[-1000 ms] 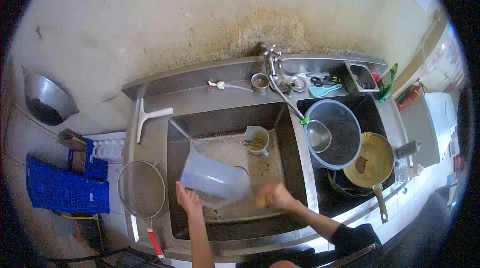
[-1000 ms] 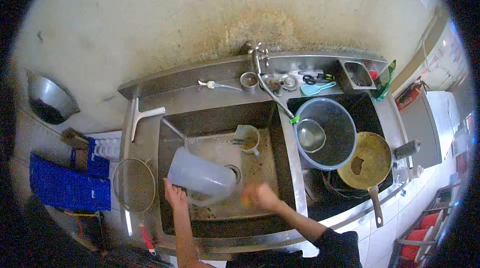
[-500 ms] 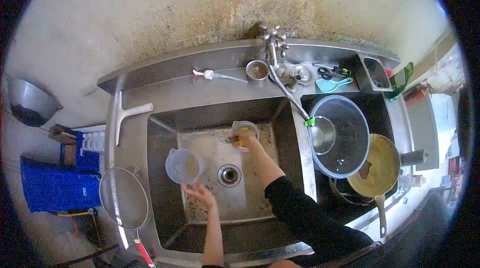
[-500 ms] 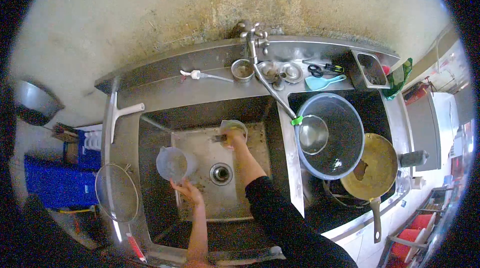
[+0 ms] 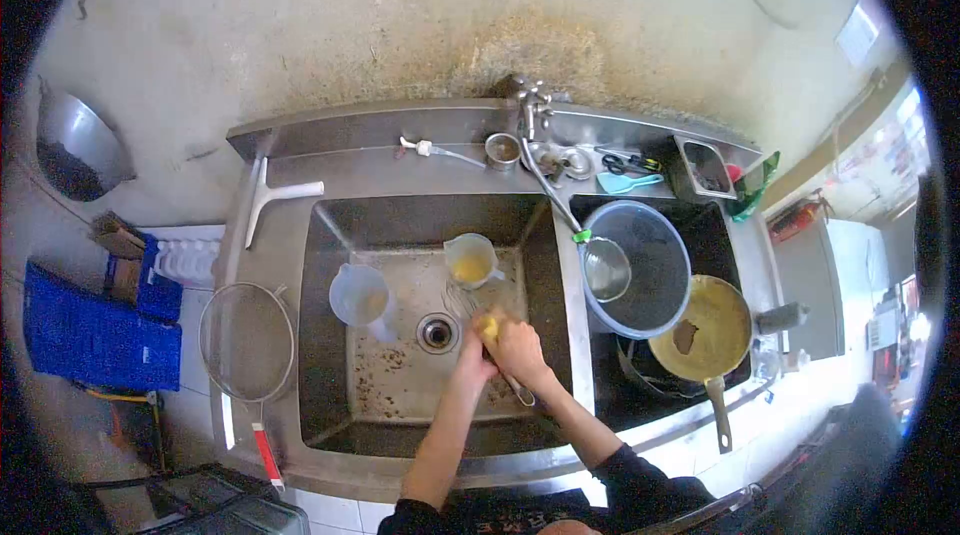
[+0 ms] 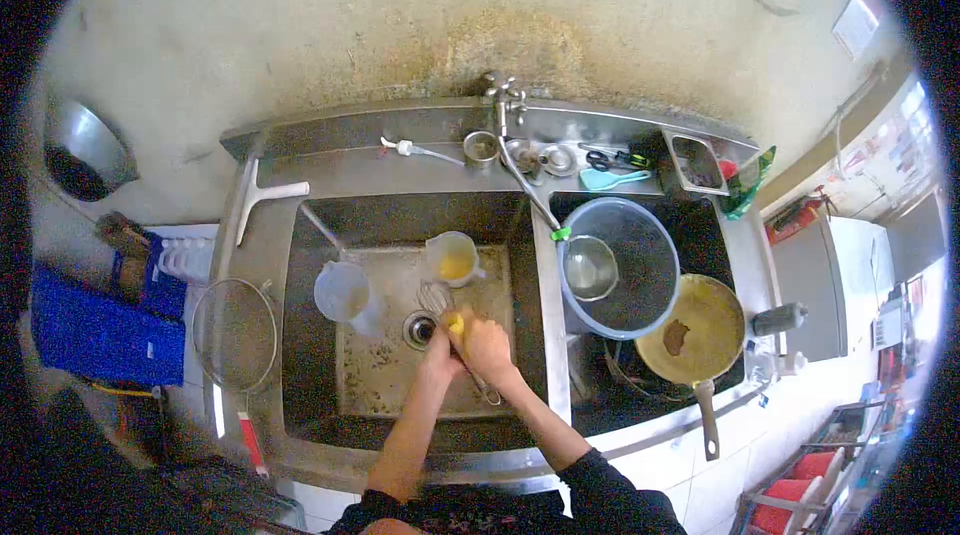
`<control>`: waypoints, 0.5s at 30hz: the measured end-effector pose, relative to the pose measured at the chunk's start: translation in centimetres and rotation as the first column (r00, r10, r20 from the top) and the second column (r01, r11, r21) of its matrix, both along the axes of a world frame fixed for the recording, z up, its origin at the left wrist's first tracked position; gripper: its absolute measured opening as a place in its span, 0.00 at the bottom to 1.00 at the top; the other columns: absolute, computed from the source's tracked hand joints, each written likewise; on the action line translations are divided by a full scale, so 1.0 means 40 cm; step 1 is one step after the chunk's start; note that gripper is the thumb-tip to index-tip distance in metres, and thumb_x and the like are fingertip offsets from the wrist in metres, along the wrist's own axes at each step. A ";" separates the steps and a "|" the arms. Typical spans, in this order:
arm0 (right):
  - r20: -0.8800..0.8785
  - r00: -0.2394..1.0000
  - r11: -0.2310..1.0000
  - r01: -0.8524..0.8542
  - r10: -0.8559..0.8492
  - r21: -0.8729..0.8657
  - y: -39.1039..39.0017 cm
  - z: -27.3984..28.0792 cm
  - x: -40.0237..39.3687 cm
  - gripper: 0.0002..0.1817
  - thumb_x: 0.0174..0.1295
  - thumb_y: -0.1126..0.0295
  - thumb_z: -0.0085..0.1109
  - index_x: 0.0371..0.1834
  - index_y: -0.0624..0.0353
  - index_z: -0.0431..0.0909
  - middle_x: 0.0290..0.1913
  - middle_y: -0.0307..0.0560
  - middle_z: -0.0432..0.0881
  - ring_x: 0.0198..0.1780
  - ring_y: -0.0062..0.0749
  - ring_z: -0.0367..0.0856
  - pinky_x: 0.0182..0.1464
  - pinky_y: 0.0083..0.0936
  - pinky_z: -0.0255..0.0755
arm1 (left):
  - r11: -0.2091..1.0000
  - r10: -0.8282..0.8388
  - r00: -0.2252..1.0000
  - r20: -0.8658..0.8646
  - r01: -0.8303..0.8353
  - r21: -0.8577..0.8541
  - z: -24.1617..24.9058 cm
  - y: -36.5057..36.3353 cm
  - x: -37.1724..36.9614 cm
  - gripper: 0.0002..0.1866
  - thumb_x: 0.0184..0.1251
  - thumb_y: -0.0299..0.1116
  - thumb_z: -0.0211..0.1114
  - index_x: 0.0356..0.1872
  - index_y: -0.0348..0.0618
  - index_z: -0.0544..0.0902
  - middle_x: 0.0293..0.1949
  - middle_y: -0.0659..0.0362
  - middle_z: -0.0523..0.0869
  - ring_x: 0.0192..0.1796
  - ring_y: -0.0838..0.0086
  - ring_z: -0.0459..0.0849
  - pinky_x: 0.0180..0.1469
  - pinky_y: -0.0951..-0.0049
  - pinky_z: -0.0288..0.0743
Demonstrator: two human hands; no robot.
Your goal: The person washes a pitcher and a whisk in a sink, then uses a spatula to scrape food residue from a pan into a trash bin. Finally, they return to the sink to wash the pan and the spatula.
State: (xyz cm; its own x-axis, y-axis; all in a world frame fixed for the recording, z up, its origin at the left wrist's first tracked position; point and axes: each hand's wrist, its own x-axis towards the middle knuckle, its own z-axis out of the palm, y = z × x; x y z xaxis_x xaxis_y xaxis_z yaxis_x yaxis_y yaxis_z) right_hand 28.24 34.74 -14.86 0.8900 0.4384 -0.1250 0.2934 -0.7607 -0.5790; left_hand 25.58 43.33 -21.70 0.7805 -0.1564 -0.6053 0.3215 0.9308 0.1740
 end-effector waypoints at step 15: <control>0.307 0.941 0.787 -0.082 -0.140 0.612 -0.059 0.138 -0.068 0.08 0.53 0.76 0.50 0.36 0.63 0.75 0.41 0.53 0.76 0.44 0.47 0.73 0.52 0.43 0.64 | 0.907 -0.221 0.974 -0.040 0.220 0.359 0.144 0.049 -0.137 0.26 0.65 0.60 0.42 0.45 0.47 0.71 0.22 0.63 0.75 0.20 0.77 0.74 0.24 0.76 0.71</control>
State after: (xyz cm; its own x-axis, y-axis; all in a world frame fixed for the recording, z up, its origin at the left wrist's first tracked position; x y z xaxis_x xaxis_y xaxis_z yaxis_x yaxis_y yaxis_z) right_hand 25.53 32.36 -9.33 0.8428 0.2953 0.4499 0.5280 -0.2915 -0.7977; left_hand 20.09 45.28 -15.92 0.7522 -0.0977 -0.6516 0.5110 0.7109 0.4833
